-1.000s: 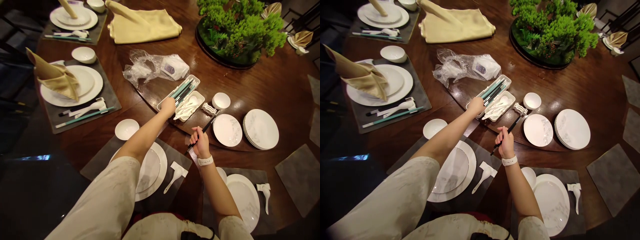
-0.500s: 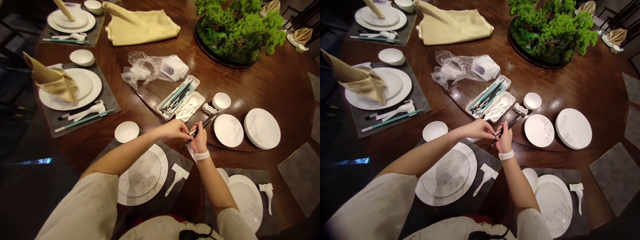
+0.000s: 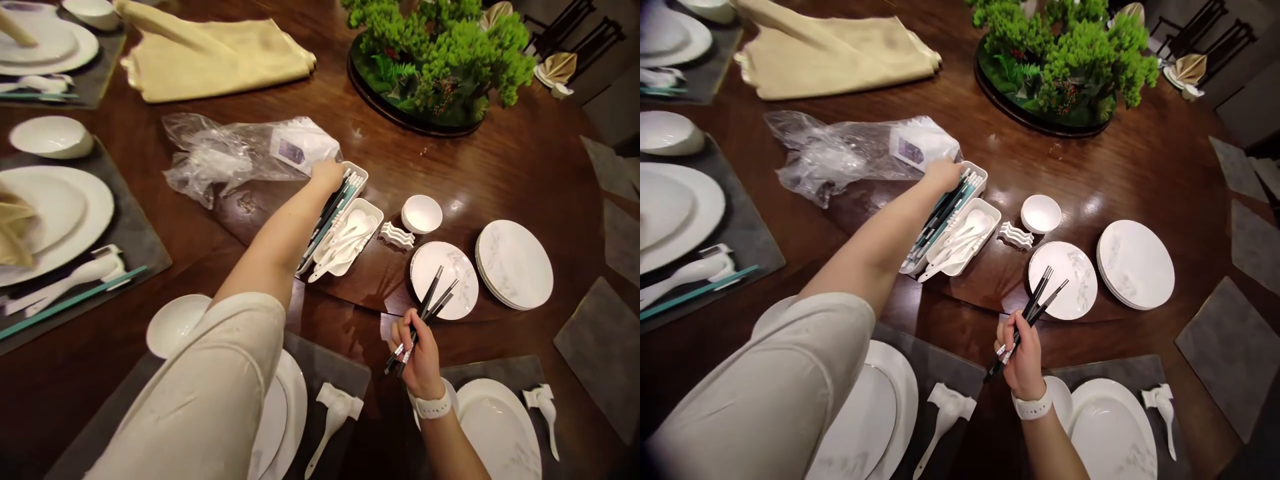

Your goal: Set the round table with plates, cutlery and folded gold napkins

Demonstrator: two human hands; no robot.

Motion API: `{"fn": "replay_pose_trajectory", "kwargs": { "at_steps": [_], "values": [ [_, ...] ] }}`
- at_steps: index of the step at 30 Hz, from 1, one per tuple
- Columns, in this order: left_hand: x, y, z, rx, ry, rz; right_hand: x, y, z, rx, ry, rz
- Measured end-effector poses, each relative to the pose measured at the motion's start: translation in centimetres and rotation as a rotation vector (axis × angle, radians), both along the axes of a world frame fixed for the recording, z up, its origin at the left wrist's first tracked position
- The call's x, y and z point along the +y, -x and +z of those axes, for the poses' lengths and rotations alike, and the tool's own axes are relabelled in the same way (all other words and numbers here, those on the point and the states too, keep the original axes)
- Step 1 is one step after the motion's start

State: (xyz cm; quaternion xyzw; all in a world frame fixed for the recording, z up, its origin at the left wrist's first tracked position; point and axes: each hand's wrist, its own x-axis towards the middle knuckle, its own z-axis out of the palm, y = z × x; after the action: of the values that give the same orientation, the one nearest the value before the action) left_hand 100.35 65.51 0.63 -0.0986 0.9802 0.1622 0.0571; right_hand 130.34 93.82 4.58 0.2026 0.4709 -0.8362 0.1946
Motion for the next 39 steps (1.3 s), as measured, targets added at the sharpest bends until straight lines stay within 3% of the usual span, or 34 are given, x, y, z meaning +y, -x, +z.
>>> {"fn": "replay_pose_trajectory", "kwargs": {
  "at_steps": [6, 11, 15, 19, 24, 32, 39],
  "values": [
    [-1.1, 1.0, -1.2, -0.008, -0.086, 0.029, 1.5, 0.1, -0.6, -0.039, 0.005, -0.024],
    [-1.0, 0.3, 0.3, -0.124, 0.133, -0.068, 1.4, -0.2, -0.9, -0.09, 0.05, -0.024],
    [-1.1, -0.5, 1.2, -0.106, 0.158, -0.095, 1.6, -0.4, -1.0, -0.083, 0.067, -0.007],
    [-1.4, -0.8, 1.3, -0.037, 0.076, -0.004, 1.9, -0.6, -1.2, -0.083, 0.079, -0.018],
    [-0.4, 0.5, 1.0, 0.054, -0.051, 0.207, 2.0, -0.8, -1.5, -0.082, 0.087, -0.018],
    [3.3, 3.0, 1.6, -0.074, 0.028, 0.21, 2.8, -0.6, -1.6, -0.098, 0.075, -0.039],
    [3.3, 3.2, 2.5, -0.093, 0.007, 0.202, 3.2, -0.8, -1.7, -0.097, 0.103, -0.024]
  ]
}}
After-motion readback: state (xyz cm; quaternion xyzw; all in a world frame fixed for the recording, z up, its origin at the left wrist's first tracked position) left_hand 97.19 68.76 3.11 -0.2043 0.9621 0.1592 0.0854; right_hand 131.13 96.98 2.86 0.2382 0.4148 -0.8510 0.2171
